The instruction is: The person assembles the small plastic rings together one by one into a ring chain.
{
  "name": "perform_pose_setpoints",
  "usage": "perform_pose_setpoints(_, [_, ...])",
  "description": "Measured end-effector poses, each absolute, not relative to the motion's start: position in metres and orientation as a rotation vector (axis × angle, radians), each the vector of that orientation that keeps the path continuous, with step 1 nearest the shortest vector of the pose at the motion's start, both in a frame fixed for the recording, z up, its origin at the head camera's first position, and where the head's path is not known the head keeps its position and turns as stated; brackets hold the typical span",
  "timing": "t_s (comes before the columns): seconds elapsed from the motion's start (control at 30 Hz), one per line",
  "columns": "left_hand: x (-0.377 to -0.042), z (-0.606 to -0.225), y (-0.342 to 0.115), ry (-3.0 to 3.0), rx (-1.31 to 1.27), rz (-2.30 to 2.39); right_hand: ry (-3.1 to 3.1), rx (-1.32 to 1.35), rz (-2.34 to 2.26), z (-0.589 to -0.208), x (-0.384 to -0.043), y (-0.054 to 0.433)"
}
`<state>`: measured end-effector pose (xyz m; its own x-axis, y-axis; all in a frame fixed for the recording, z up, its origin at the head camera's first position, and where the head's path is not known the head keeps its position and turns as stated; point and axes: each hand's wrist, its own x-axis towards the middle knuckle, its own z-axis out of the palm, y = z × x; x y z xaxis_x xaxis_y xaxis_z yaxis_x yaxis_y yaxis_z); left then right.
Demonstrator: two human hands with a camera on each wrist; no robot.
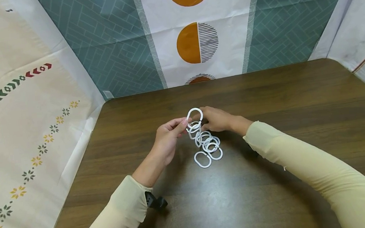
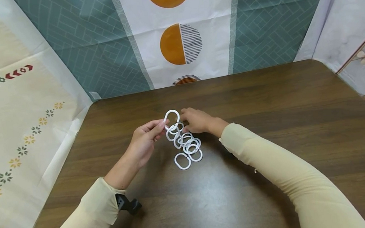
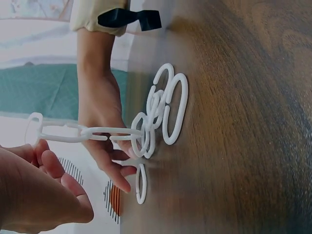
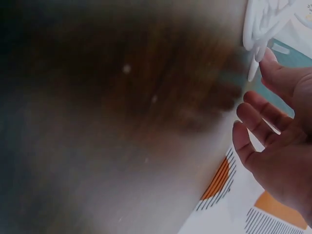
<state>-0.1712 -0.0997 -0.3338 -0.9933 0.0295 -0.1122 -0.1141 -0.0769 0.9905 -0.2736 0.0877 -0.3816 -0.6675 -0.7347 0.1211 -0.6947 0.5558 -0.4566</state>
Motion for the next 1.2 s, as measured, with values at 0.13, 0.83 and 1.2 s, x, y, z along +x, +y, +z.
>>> perform_pose_setpoints(0.13, [-0.171, -0.335, -0.099, 2.059, -0.082, 2.240, 2.721, -1.252, -0.635, -0.383, -0.274, 0.084])
perform_pose_setpoints(0.83, [-0.174, -0.335, -0.102, 2.043, -0.095, 2.235, 2.679, -1.107, -0.850, -0.367, -0.280, 0.105])
perform_pose_setpoints(1.2, [-0.175, -0.335, -0.102, 2.013, -0.101, 2.229, 2.669, -0.825, -1.195, -0.336, -0.262, 0.139])
